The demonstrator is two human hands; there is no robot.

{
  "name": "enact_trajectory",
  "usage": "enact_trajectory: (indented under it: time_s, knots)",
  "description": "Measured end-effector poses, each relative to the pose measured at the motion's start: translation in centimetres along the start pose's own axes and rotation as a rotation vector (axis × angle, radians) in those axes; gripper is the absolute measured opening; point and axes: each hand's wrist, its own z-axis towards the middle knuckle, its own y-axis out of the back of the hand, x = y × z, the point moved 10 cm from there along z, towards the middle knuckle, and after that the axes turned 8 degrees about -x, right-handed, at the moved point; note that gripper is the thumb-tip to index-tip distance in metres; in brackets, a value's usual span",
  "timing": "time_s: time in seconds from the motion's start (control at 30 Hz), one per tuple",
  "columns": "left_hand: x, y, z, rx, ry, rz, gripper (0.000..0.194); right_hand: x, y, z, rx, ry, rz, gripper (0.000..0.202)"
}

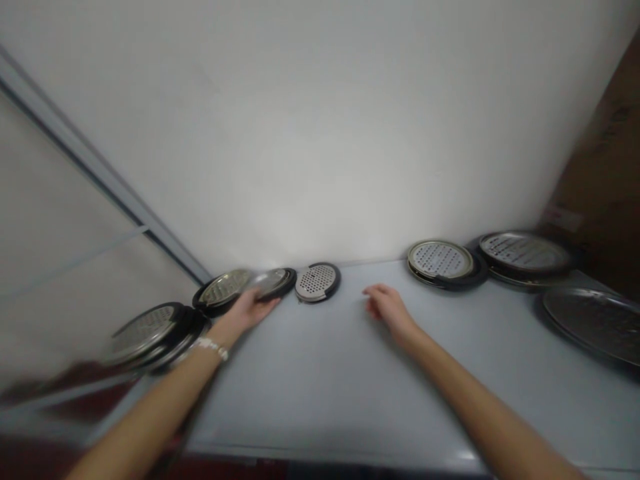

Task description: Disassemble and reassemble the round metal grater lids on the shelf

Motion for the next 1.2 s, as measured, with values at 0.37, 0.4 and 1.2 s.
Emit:
enact_trajectory:
  time_s: [0.37, 0.4, 1.2]
  knots:
    - [-0.1, 0.6, -1.6, -0.029, -0.054, 0.062, 0.033, -0.1, -0.3, 0.0, 0.016, 0.004, -0.002, 0.015]
    - [0.0, 0.6, -1.8, -0.022, -0.064, 0.075, 0.031, -0.1, -0.3, 0.0, 0.019, 0.005, -0.002, 0.014]
    - [12.7, -10.8, -14.0, 0.684, -0.089, 0.795, 0.066, -1.1, 1.6, 1.2, -0.059, -0.074, -0.022, 0.031]
